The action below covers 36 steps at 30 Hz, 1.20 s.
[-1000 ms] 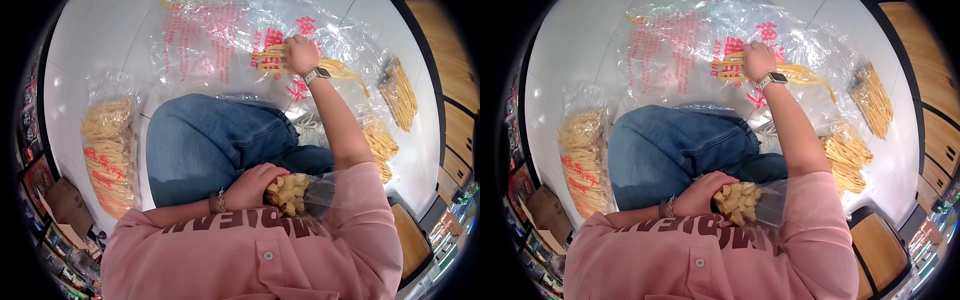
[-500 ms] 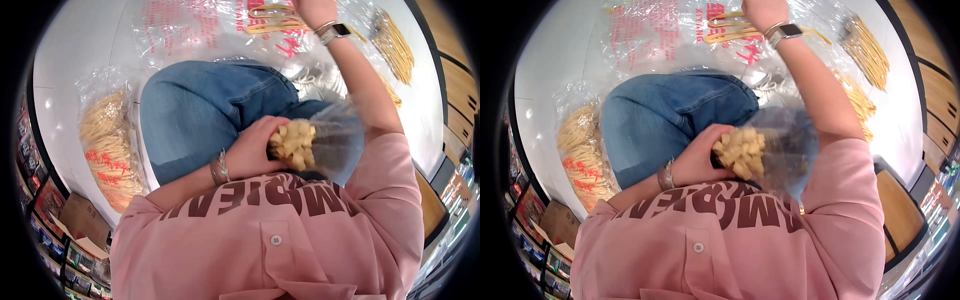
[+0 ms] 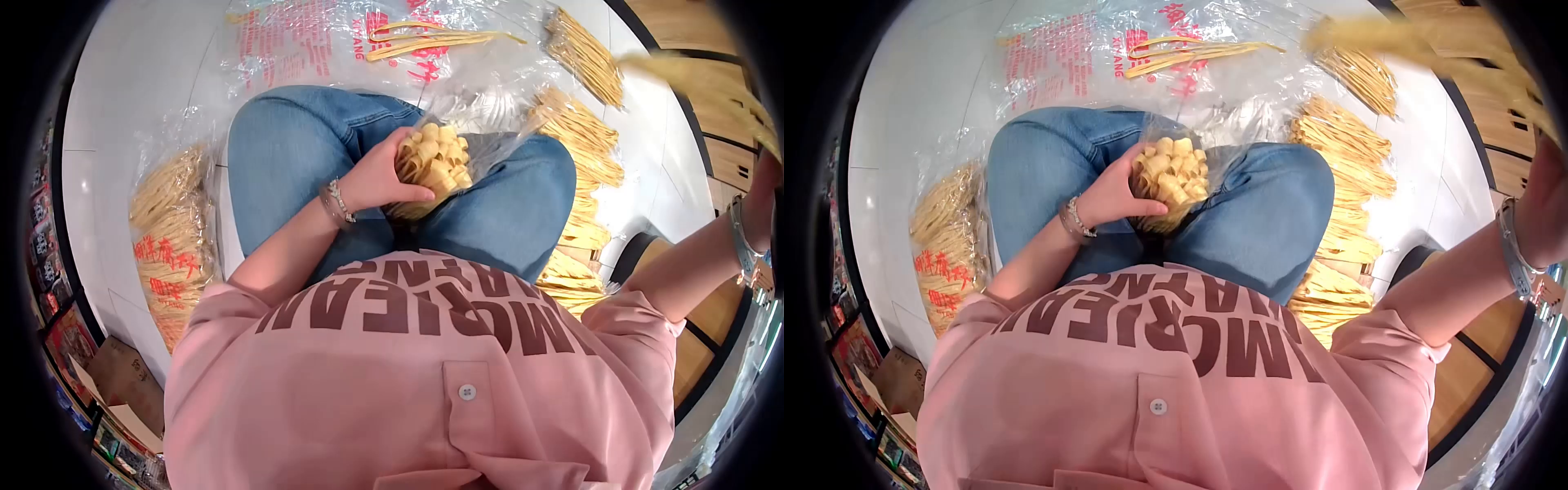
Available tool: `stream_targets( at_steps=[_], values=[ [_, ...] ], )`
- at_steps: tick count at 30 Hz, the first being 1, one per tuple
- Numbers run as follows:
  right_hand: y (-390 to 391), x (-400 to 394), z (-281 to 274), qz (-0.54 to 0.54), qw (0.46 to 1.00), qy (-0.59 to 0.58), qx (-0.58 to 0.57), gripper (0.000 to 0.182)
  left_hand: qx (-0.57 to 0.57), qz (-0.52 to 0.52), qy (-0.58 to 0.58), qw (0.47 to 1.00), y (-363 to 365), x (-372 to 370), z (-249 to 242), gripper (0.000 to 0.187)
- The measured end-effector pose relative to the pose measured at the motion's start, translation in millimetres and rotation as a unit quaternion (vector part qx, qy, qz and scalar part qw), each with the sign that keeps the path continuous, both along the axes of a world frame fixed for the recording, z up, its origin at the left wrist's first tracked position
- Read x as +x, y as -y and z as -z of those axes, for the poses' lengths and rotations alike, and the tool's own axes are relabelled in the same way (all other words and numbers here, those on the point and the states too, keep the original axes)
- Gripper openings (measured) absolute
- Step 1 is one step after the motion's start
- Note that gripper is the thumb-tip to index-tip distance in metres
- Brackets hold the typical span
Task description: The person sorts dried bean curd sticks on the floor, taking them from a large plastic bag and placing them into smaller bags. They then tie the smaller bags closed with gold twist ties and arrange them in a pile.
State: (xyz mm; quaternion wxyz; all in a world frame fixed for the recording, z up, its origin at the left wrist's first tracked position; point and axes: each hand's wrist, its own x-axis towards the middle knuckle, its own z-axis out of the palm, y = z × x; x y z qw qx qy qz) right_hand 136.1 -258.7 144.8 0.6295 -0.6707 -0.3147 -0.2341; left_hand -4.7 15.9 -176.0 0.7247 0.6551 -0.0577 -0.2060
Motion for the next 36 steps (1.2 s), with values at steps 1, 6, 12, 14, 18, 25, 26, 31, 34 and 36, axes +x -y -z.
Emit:
stream_targets(
  at_steps=[1, 6, 12, 14, 18, 25, 26, 31, 34, 36],
  values=[
    [6.8, -5.9, -2.6, -0.010, 0.999, -0.019, -0.050, 0.030, 0.026, 0.008, 0.022, 0.999, -1.1, -2.7, -5.7, 0.079],
    [-4.8, -36.7, 13.2, -0.142, 0.981, 0.025, -0.128, 0.036, 0.096, 0.020, 0.055, 0.994, -1.3, -26.6, -27.0, 0.074],
    [-24.3, -100.8, 55.7, -0.145, 0.955, 0.035, -0.257, 0.024, 0.081, -0.015, 0.097, 0.992, -7.8, -59.3, -13.6, 0.077],
    [-32.5, -129.4, 52.9, -0.172, 0.940, -0.050, -0.292, 0.023, 0.108, 0.000, 0.097, 0.989, -10.8, -66.6, -34.9, 0.078],
    [-42.5, -140.9, 58.4, -0.228, 0.922, -0.058, -0.308, 0.014, 0.127, -0.002, 0.155, 0.980, -12.8, -72.6, -36.2, 0.075],
    [-54.1, -138.1, 63.2, -0.198, 0.904, -0.155, -0.346, 0.017, 0.104, 0.003, 0.107, 0.989, -10.0, -56.9, -32.4, 0.078],
    [-53.8, -130.9, 61.3, -0.203, 0.899, -0.159, -0.354, 0.017, 0.090, 0.000, 0.119, 0.989, -10.6, -50.2, -28.4, 0.081],
    [-64.7, -105.4, 63.2, -0.113, 0.912, -0.221, -0.328, 0.019, 0.071, 0.025, 0.088, 0.993, -12.6, -16.4, -8.9, 0.086],
    [-71.4, -87.5, 55.1, -0.108, 0.884, -0.295, -0.345, 0.020, 0.088, 0.049, 0.112, 0.989, -10.9, -2.7, -8.4, 0.087],
    [-78.5, -69.2, 59.8, -0.087, 0.868, -0.326, -0.366, 0.020, 0.096, 0.059, 0.113, 0.987, -10.3, 3.6, -5.8, 0.087]
  ],
)
